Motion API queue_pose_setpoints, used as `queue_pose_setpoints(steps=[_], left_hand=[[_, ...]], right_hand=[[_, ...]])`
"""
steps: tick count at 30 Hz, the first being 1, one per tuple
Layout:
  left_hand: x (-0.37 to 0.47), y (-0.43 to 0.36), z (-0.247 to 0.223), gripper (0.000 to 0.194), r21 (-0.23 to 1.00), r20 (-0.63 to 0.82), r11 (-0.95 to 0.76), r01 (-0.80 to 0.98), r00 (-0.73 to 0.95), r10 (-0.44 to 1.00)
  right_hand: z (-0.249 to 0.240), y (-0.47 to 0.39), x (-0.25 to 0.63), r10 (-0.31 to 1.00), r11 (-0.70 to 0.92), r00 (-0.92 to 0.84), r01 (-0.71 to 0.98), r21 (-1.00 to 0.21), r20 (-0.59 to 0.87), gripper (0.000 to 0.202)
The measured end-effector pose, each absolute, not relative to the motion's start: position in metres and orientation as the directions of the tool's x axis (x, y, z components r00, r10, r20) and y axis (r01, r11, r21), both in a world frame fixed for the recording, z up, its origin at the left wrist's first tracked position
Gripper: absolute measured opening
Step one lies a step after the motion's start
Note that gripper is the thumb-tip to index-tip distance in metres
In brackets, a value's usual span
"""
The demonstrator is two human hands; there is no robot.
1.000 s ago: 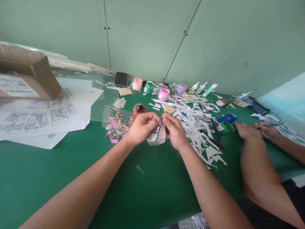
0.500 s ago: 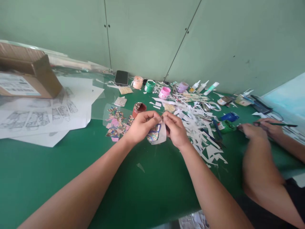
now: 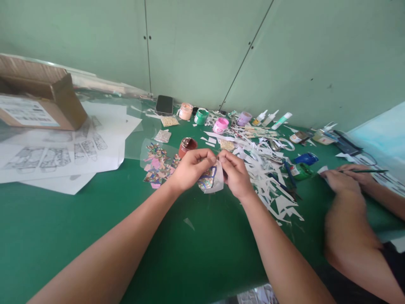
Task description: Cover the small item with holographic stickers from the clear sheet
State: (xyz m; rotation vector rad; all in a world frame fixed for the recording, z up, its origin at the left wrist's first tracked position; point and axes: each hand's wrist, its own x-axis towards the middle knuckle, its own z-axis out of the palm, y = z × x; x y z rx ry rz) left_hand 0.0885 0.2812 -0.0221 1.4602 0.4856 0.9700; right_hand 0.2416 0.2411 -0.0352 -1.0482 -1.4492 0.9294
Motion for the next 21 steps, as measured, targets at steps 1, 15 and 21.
queue_pose_setpoints(steps=[1,15,21], left_hand=[[0.088,0.281,-0.022,0.025,0.955,0.278,-0.161,-0.250,0.556,0.783],[0.088,0.282,-0.026,0.027,0.951,0.275,-0.142,-0.276,0.541,0.794],[0.090,0.284,-0.031,0.030,0.949,0.261,-0.112,-0.293,0.541,0.799]], right_hand=[[-0.035,0.241,0.241,0.949,0.315,-0.041,0.123,-0.941,0.312,0.046],[-0.028,0.237,0.235,0.926,0.377,-0.059,0.154,-0.913,0.372,0.045],[-0.029,0.238,0.238,0.936,0.352,-0.056,0.192,-0.916,0.347,0.049]])
